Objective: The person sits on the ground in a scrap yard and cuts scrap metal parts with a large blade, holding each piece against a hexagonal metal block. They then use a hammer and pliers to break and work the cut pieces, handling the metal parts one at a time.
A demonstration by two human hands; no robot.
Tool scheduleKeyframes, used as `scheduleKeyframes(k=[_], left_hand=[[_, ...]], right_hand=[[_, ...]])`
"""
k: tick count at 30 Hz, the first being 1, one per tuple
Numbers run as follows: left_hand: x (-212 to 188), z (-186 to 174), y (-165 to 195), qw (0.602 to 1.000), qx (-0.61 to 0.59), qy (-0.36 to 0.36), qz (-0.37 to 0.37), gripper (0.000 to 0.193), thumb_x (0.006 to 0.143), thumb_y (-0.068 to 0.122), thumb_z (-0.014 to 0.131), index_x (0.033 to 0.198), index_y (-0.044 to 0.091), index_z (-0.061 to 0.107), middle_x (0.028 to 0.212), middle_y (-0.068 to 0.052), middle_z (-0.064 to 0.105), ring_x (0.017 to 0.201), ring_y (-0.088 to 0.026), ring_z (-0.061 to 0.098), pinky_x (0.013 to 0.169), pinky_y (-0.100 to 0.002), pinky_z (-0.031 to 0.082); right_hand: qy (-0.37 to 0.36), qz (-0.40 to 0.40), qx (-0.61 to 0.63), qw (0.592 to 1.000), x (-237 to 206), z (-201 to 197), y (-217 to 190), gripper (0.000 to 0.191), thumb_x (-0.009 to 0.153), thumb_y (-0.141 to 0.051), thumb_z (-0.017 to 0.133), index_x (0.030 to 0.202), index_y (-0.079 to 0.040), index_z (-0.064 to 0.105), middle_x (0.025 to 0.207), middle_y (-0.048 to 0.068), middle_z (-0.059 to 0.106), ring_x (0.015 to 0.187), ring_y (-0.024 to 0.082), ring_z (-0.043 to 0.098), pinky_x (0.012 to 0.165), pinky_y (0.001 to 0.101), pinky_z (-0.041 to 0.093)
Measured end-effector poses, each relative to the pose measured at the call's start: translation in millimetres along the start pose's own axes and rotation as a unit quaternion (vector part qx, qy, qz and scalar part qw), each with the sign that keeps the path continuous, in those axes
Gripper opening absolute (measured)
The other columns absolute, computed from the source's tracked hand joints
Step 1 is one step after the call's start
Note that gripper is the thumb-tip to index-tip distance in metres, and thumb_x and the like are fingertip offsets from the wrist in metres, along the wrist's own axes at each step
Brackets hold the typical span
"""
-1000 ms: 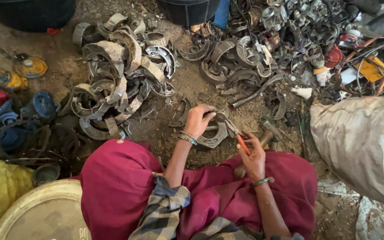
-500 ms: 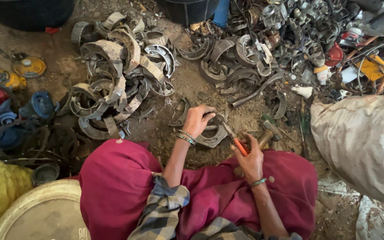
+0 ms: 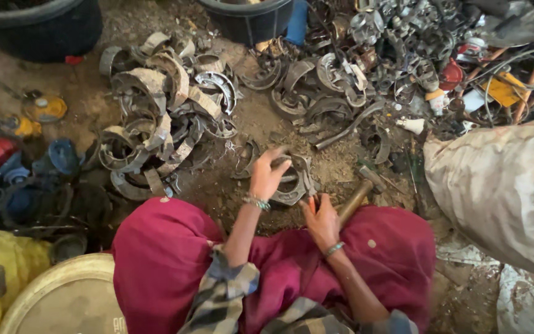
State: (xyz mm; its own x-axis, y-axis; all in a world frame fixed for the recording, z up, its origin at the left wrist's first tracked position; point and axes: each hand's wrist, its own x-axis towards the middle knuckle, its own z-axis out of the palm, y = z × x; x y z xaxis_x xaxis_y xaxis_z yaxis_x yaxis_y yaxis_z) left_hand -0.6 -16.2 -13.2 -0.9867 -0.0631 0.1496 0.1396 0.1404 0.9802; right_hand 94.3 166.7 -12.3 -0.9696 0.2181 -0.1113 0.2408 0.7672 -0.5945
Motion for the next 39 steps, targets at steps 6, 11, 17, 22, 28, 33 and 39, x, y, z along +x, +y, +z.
scheduleKeyframes(k=[6,11,17,22,28,33,39], left_hand=[[-73.2,30.5,-6.8,0.975,0.093,-0.061,-0.195,0.059,0.098,0.046,0.069,0.134,-0.001,0.064,0.120,-0.024,0.071,0.114,-0.027,0.067,0.098,-0.038,0.051],[-97.0,53.6,-19.3,0.953,-0.167,-0.068,-0.245,0.049,0.102,0.042,0.057,0.117,-0.003,0.071,0.109,-0.009,0.074,0.101,-0.014,0.064,0.092,-0.034,0.051],[-98.5,47.9,-23.4,0.948,-0.177,-0.054,-0.260,0.044,0.107,0.038,0.052,0.123,0.001,0.070,0.117,-0.005,0.074,0.106,-0.012,0.064,0.096,-0.030,0.049],[-112.1,47.1,-20.1,0.934,-0.268,-0.001,-0.238,0.040,0.104,0.030,0.054,0.128,0.001,0.069,0.123,-0.003,0.073,0.112,-0.012,0.064,0.100,-0.028,0.048],[-114.5,34.5,-12.8,0.943,-0.223,-0.082,-0.233,0.053,0.084,0.002,0.061,0.137,0.004,0.065,0.118,-0.005,0.072,0.102,-0.013,0.065,0.088,-0.027,0.051],[-113.9,35.6,-10.3,0.958,-0.161,-0.101,-0.215,0.056,0.078,-0.003,0.072,0.133,0.002,0.065,0.113,-0.007,0.073,0.098,-0.016,0.068,0.085,-0.028,0.055],[-115.4,41.4,-20.0,0.947,-0.239,-0.116,-0.181,0.080,0.070,0.000,0.080,0.144,0.006,0.049,0.124,-0.007,0.068,0.109,-0.016,0.070,0.094,-0.030,0.057]], right_hand=[[0.047,0.017,0.053,0.997,-3.8,17.2,-25.8,0.049,0.091,-0.049,0.064,0.116,-0.007,0.056,0.100,0.026,0.071,0.093,0.047,0.068,0.077,0.0556,0.053],[0.001,0.066,0.051,0.997,-15.1,32.8,-26.2,0.043,0.102,-0.046,0.050,0.124,-0.009,0.054,0.104,0.029,0.070,0.097,0.050,0.066,0.080,0.0600,0.051],[0.029,0.036,0.073,0.996,-16.4,34.0,-33.2,0.046,0.100,-0.045,0.055,0.118,-0.002,0.054,0.105,0.030,0.068,0.097,0.052,0.066,0.078,0.0592,0.052],[-0.016,0.055,0.133,0.989,-12.8,30.6,-41.4,0.046,0.099,-0.044,0.059,0.111,0.000,0.058,0.101,0.031,0.070,0.096,0.049,0.067,0.080,0.0547,0.052],[-0.019,0.043,0.303,0.952,-10.3,23.0,-41.7,0.038,0.102,-0.034,0.057,0.099,0.003,0.065,0.086,0.017,0.068,0.077,0.027,0.062,0.071,0.0418,0.050],[-0.035,0.083,0.380,0.921,-10.6,18.8,-42.2,0.028,0.103,-0.024,0.057,0.099,0.003,0.066,0.081,0.009,0.063,0.072,0.015,0.052,0.065,0.0339,0.044],[-0.048,0.076,0.444,0.892,-10.1,20.0,-41.7,0.023,0.103,-0.019,0.057,0.106,0.002,0.066,0.090,0.007,0.068,0.080,0.013,0.059,0.072,0.0295,0.050]])
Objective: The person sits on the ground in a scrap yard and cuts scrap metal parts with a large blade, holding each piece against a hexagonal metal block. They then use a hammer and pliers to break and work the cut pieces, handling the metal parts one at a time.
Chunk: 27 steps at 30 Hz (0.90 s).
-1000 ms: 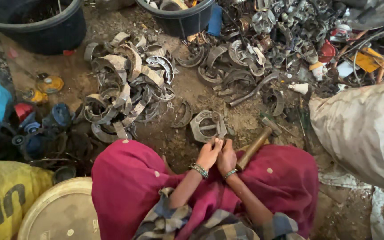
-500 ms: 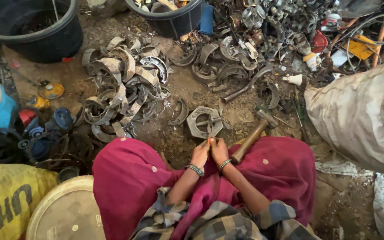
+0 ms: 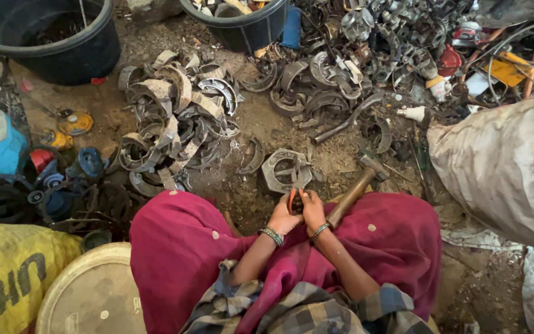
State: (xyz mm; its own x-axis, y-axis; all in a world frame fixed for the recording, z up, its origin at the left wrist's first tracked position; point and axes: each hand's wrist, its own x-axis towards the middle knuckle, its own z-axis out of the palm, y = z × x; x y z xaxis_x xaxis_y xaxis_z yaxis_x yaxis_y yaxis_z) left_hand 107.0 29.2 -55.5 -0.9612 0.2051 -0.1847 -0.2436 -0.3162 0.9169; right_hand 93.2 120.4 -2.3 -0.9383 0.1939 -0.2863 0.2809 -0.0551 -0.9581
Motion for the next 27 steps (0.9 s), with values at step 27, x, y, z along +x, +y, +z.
scheduleKeyframes(k=[27], left_hand=[[10.0,-7.6,-2.6,0.887,0.420,0.177,-0.079,0.076,0.054,0.045,0.093,0.106,-0.002,0.062,0.097,-0.027,0.072,0.094,-0.041,0.072,0.079,-0.050,0.058]], right_hand=[[-0.002,-0.242,-0.342,0.908,-2.8,-46.9,-1.4,0.058,0.092,-0.024,0.072,0.137,0.008,0.054,0.128,0.027,0.064,0.117,0.038,0.063,0.099,0.0442,0.049]])
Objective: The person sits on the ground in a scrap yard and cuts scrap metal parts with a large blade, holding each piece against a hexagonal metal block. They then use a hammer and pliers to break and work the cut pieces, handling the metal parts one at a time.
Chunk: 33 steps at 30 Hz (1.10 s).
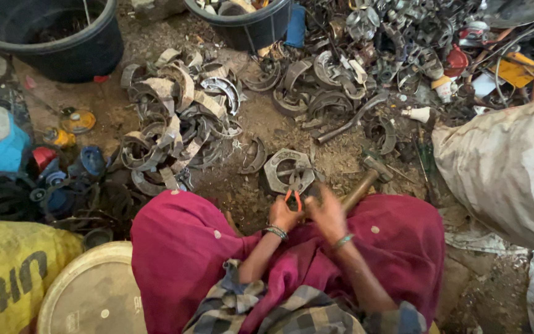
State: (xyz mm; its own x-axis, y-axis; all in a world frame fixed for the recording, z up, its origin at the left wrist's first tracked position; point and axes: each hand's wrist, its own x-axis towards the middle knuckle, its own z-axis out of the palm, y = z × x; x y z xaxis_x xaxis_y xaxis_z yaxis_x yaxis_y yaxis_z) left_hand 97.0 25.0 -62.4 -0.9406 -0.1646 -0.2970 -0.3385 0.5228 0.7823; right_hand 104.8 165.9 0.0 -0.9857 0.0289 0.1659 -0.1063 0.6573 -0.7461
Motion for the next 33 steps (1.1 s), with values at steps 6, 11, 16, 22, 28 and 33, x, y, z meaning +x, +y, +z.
scheduleKeyframes(k=[6,11,16,22,28,33], left_hand=[[-4.2,-2.3,4.2,0.992,-0.119,-0.021,-0.039,0.062,0.056,0.029,0.083,0.109,0.003,0.064,0.086,-0.018,0.075,0.076,-0.032,0.076,0.073,-0.041,0.060],[-4.7,3.7,5.2,0.987,-0.161,-0.003,0.007,0.059,0.058,0.023,0.085,0.108,0.001,0.063,0.080,-0.016,0.073,0.067,-0.026,0.073,0.065,-0.039,0.059],[-1.8,8.4,-0.5,0.982,-0.188,-0.021,-0.022,0.053,0.060,0.016,0.084,0.104,0.000,0.059,0.073,-0.013,0.070,0.055,-0.021,0.069,0.053,-0.037,0.057],[-3.1,13.8,-5.0,0.917,-0.369,-0.116,-0.100,0.039,0.068,-0.005,0.084,0.098,-0.002,0.060,0.073,-0.011,0.070,0.054,-0.020,0.068,0.046,-0.038,0.059],[2.0,11.1,-10.3,0.886,-0.408,-0.146,-0.163,0.039,0.069,-0.005,0.087,0.099,0.004,0.064,0.078,-0.007,0.071,0.058,-0.017,0.069,0.052,-0.038,0.061],[4.5,8.6,-13.8,0.814,-0.497,-0.194,-0.229,0.029,0.072,-0.001,0.076,0.097,0.008,0.066,0.079,-0.010,0.075,0.059,-0.022,0.075,0.055,-0.040,0.064]], right_hand=[[0.192,0.038,-0.083,0.977,1.1,-50.1,38.3,0.071,0.089,-0.014,0.078,0.147,0.006,0.043,0.142,0.032,0.053,0.131,0.045,0.051,0.113,0.0475,0.039],[0.165,0.171,0.141,0.961,-1.8,-36.9,57.9,0.088,0.085,-0.018,0.076,0.156,0.002,0.028,0.140,0.021,0.055,0.122,0.032,0.057,0.102,0.0396,0.046],[0.146,0.233,0.246,0.929,3.3,-29.5,57.3,0.080,0.090,-0.015,0.078,0.151,0.005,0.031,0.134,0.016,0.056,0.117,0.021,0.057,0.097,0.0349,0.048],[0.155,0.323,0.425,0.831,18.2,-31.2,56.0,0.066,0.087,-0.010,0.074,0.144,-0.005,0.042,0.120,0.009,0.061,0.105,0.019,0.059,0.091,0.0342,0.049],[0.160,0.367,0.469,0.787,28.0,-30.0,61.3,0.053,0.087,-0.011,0.074,0.137,-0.007,0.055,0.114,0.006,0.063,0.102,0.021,0.060,0.088,0.0381,0.051],[0.173,0.403,0.456,0.775,30.9,-28.0,59.7,0.040,0.089,-0.012,0.075,0.124,-0.004,0.056,0.104,0.008,0.062,0.091,0.024,0.063,0.078,0.0417,0.054]])
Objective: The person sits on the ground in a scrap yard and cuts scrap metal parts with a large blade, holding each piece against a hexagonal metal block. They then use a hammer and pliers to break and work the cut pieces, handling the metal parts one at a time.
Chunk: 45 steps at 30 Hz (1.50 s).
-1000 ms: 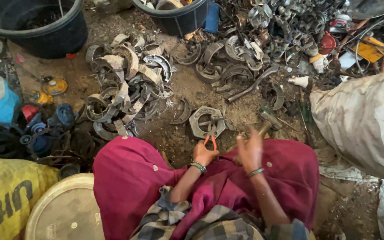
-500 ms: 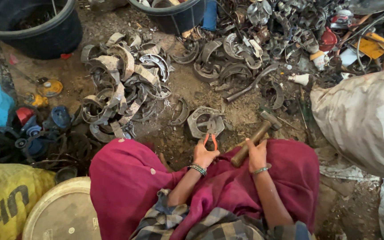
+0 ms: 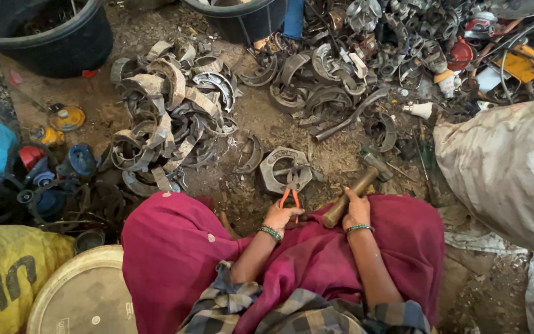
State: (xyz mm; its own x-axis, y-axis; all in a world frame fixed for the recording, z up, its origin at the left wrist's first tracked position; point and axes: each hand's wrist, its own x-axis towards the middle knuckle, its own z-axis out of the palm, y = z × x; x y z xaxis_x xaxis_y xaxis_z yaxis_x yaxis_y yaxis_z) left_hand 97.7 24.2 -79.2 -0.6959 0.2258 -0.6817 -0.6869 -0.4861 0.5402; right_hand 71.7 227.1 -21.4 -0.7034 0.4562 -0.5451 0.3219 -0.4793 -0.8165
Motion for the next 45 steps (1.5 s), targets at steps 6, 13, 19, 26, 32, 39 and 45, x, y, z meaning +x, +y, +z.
scheduleKeyframes(k=[6,13,19,26,32,39,45], left_hand=[[-0.3,-1.4,1.2,0.999,0.039,0.023,0.011,0.017,0.085,0.018,0.084,0.086,0.008,0.070,0.069,-0.004,0.064,0.049,-0.015,0.060,0.046,-0.032,0.052],[-12.7,6.6,6.7,0.998,0.029,0.025,0.041,0.019,0.079,0.014,0.085,0.084,0.005,0.070,0.066,-0.003,0.064,0.046,-0.015,0.057,0.041,-0.032,0.043],[-4.9,11.0,-3.1,0.993,0.038,0.025,0.110,0.019,0.076,0.008,0.088,0.086,0.002,0.074,0.067,-0.003,0.067,0.050,-0.013,0.057,0.046,-0.030,0.044],[4.9,11.1,-2.1,0.984,0.091,0.083,0.130,0.028,0.074,0.014,0.091,0.088,-0.002,0.072,0.060,-0.005,0.064,0.046,-0.014,0.056,0.043,-0.031,0.043],[5.0,14.3,-7.9,0.991,0.055,0.069,0.105,0.029,0.074,0.014,0.090,0.094,0.002,0.072,0.059,-0.004,0.064,0.043,-0.013,0.055,0.040,-0.031,0.043],[5.7,16.5,-7.7,0.993,0.053,0.066,0.086,0.015,0.080,0.016,0.082,0.089,0.010,0.072,0.056,-0.006,0.064,0.040,-0.017,0.056,0.035,-0.033,0.040],[5.2,21.6,-7.0,0.996,0.022,0.032,0.078,0.017,0.080,0.011,0.085,0.080,0.003,0.070,0.058,-0.006,0.062,0.039,-0.018,0.054,0.036,-0.035,0.043]], right_hand=[[-0.029,-0.007,0.023,0.999,-6.3,4.8,-4.2,0.033,0.088,-0.013,0.075,0.114,-0.005,0.057,0.090,0.008,0.064,0.073,0.024,0.063,0.063,0.0389,0.056],[-0.111,0.118,0.168,0.972,3.5,1.9,-13.1,0.029,0.093,-0.027,0.079,0.104,-0.010,0.058,0.076,0.004,0.059,0.059,0.017,0.059,0.053,0.0326,0.052],[-0.087,-0.004,0.029,0.996,-3.4,-11.0,-1.4,0.024,0.096,-0.022,0.070,0.103,-0.003,0.058,0.073,0.006,0.060,0.054,0.018,0.059,0.051,0.0323,0.052],[-0.173,-0.185,-0.188,0.949,-65.5,-18.5,1.4,0.048,0.087,-0.007,0.068,0.129,0.001,0.046,0.082,0.007,0.064,0.060,0.018,0.064,0.051,0.0336,0.056],[-0.150,-0.346,-0.409,0.831,-89.8,-18.6,11.0,0.067,0.088,-0.011,0.071,0.145,0.003,0.038,0.091,0.020,0.071,0.074,0.027,0.070,0.060,0.0400,0.057],[-0.171,-0.180,-0.480,0.842,-74.2,-7.6,23.8,0.065,0.085,-0.015,0.071,0.143,-0.005,0.042,0.083,0.022,0.072,0.058,0.030,0.072,0.051,0.0432,0.058],[-0.139,-0.273,-0.424,0.852,-118.1,-3.9,-20.0,0.058,0.089,-0.017,0.073,0.138,-0.001,0.047,0.083,0.015,0.075,0.063,0.020,0.073,0.050,0.0375,0.059]])
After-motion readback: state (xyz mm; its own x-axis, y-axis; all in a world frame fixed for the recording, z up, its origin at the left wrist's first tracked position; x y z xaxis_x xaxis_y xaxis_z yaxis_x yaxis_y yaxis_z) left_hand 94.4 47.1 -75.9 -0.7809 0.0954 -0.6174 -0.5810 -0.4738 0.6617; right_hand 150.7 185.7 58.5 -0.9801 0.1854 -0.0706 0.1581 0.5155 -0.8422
